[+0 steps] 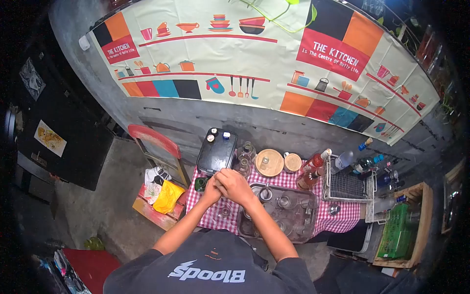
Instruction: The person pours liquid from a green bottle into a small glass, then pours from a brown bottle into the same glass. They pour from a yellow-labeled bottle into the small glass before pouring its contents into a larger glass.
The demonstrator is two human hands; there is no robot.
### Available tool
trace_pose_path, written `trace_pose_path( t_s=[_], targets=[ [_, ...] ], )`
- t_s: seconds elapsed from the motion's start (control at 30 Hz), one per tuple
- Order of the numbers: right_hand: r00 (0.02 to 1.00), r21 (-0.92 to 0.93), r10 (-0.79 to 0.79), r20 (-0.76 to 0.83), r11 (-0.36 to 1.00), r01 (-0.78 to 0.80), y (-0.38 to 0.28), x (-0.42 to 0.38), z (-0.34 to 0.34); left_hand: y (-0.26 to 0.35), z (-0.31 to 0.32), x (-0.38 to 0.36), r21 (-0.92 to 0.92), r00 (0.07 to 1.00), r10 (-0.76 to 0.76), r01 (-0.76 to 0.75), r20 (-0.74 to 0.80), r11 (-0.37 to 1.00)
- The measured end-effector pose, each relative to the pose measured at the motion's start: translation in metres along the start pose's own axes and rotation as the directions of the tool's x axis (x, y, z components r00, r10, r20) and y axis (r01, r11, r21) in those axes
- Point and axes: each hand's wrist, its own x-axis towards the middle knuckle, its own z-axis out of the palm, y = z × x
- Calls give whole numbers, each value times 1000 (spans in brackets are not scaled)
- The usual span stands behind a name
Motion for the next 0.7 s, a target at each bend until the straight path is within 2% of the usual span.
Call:
trace_pose_path(
  t_s=[0.1,0.17,0.2,0.23,0.3,0.33,0.37,0.43,0.5,0.57,0.67,0.7],
  targets=[
    [982,156,170,-86,975,-155,-1,-9,-1,22,0,1,-62,999,-14,11,-45,998],
    [934,316,335,-126,906,-282,-11,-14,-8,21,-4,1,-16,988,-148,149,43,989],
    [907,398,378,-187,873,-282,-11,-20,-6,27,-4,2,-8,990,-142,142,8,990],
    [883,444,423,-203,844,-302,-7,-30,-3,27,-1,3,0,998,-55,55,-34,998],
    [798,618,580,-163,691,-376,-15,-50,-3,34,-2,0,-64,995,-99,97,-19,993],
    [775,712,619,-130,602,-362,-13,-62,2,36,-5,-3,-25,996,-90,90,6,996],
    [751,719,653,-100,569,-399,-13,-74,2,37,-9,-6,51,998,-59,58,34,997],
    [695,730,718,-39,495,-471,-23,-86,-1,43,-14,-14,99,1000,-22,23,-17,995],
    [688,759,725,-16,457,-463,-36,-90,-2,58,-28,-23,186,999,-26,32,-35,982],
    [668,788,743,44,386,-480,-46,-93,0,82,-49,-30,329,999,46,-46,7,943],
    [722,755,679,134,402,-518,-55,-96,4,106,-77,-37,237,962,33,-100,270,966],
    [737,730,653,175,417,-542,-57,-95,5,117,-81,-38,185,957,33,-90,290,979]
  ],
)
